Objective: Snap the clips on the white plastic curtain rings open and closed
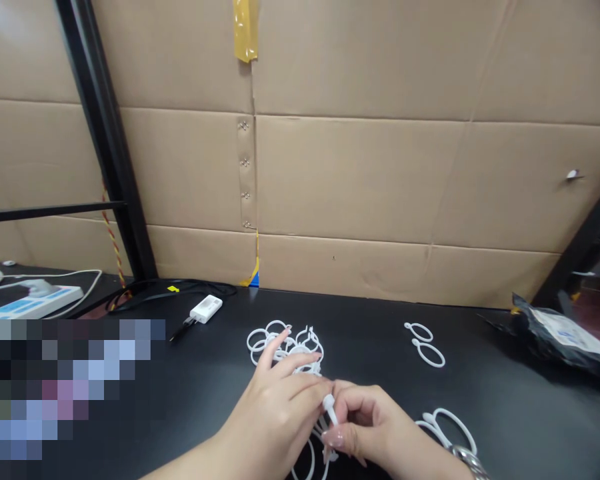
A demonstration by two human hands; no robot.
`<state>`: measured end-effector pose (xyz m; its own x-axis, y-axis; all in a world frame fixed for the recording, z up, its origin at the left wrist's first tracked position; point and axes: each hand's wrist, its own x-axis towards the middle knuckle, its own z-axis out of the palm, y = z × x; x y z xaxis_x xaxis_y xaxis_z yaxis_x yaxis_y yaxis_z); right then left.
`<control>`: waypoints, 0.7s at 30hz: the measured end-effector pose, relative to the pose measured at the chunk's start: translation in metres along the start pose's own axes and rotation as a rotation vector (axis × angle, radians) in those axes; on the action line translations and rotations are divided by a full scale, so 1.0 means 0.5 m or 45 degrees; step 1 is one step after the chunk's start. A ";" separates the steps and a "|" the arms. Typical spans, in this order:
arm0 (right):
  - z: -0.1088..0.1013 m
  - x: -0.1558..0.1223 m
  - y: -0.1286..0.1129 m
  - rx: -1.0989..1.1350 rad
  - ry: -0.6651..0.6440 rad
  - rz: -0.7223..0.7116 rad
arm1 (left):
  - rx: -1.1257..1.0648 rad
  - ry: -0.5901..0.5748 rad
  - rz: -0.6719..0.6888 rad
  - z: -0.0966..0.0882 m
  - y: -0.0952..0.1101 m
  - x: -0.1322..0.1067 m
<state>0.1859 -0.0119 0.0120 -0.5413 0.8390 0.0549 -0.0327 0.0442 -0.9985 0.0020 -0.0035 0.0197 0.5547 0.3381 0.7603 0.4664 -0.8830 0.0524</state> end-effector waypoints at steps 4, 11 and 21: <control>0.004 0.000 -0.005 0.035 0.000 0.040 | -0.009 0.054 -0.026 0.010 0.000 -0.008; 0.009 -0.005 -0.017 0.006 -0.004 0.000 | 0.007 0.153 -0.099 0.027 0.005 -0.018; 0.005 -0.006 -0.003 0.023 -0.016 -0.039 | 0.003 0.186 -0.123 0.024 0.019 -0.012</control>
<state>0.1852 -0.0158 0.0136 -0.5503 0.8305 0.0859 -0.0647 0.0601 -0.9961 0.0112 -0.0102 0.0078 0.4013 0.3701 0.8378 0.5146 -0.8478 0.1280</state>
